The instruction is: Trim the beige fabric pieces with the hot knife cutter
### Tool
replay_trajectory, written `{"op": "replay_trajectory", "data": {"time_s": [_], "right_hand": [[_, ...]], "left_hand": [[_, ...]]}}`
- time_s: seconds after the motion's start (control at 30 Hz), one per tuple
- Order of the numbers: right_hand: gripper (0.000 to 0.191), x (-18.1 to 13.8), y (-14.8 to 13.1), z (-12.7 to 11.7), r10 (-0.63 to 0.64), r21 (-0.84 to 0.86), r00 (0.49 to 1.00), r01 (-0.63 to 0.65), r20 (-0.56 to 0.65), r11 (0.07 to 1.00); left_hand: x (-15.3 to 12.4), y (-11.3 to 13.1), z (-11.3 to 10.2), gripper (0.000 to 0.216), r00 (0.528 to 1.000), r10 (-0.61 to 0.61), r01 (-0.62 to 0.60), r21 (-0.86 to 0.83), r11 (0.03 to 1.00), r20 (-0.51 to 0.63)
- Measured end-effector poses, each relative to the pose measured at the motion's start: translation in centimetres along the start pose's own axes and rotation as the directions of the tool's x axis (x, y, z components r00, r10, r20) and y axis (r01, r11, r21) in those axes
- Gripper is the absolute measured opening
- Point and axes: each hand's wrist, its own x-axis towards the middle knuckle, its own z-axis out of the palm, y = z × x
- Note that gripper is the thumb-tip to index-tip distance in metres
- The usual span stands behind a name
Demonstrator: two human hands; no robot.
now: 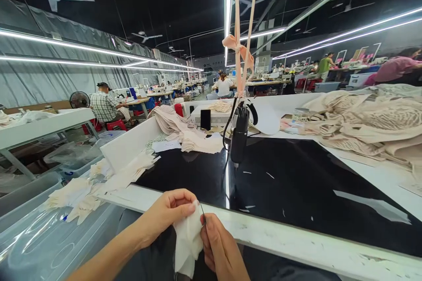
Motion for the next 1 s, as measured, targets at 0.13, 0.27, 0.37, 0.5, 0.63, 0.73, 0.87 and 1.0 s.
{"op": "replay_trajectory", "data": {"time_s": [0.13,0.27,0.37,0.5,0.63,0.73,0.87,1.0], "right_hand": [[0.069,-0.9,-1.3,0.7,0.023,0.121,0.999,-0.028,0.045,0.992],[0.070,-1.1,-1.2,1.0,0.022,0.117,1.000,-0.025,0.021,0.993],[0.068,-1.0,-0.7,1.0,0.013,0.142,1.000,-0.016,0.022,0.990],[0.066,-0.9,-0.3,0.9,0.001,0.142,0.999,-0.006,0.035,0.990],[0.066,-1.1,-0.9,1.0,0.004,0.080,1.000,-0.004,0.008,0.997],[0.067,-1.4,-1.4,1.1,0.014,0.069,1.000,-0.013,-0.005,0.998],[0.066,-1.4,-1.8,1.2,0.039,0.054,0.999,-0.038,-0.019,0.998],[0.069,-1.4,-1.7,1.2,0.046,0.052,0.999,-0.045,-0.015,0.998]], "left_hand": [[-0.1,-0.2,0.1,0.069,1.000,-0.005,0.005,0.001,1.000,0.006],[-0.3,-0.2,0.4,0.071,1.000,-0.014,0.014,0.002,1.000,0.007],[-0.3,-0.3,0.4,0.074,0.999,-0.036,0.036,-0.005,0.999,-0.002],[-0.2,-0.4,0.3,0.077,0.999,-0.047,0.047,-0.003,0.999,-0.007],[-0.2,-0.5,0.3,0.077,0.999,-0.042,0.042,-0.006,0.999,-0.004],[-0.2,-0.6,0.4,0.077,0.999,-0.045,0.046,0.004,0.999,-0.011],[-0.2,-0.7,0.4,0.077,0.998,-0.062,0.062,0.005,0.998,-0.016],[-0.2,-0.8,0.3,0.073,0.998,-0.062,0.062,0.009,0.998,-0.009]]}}
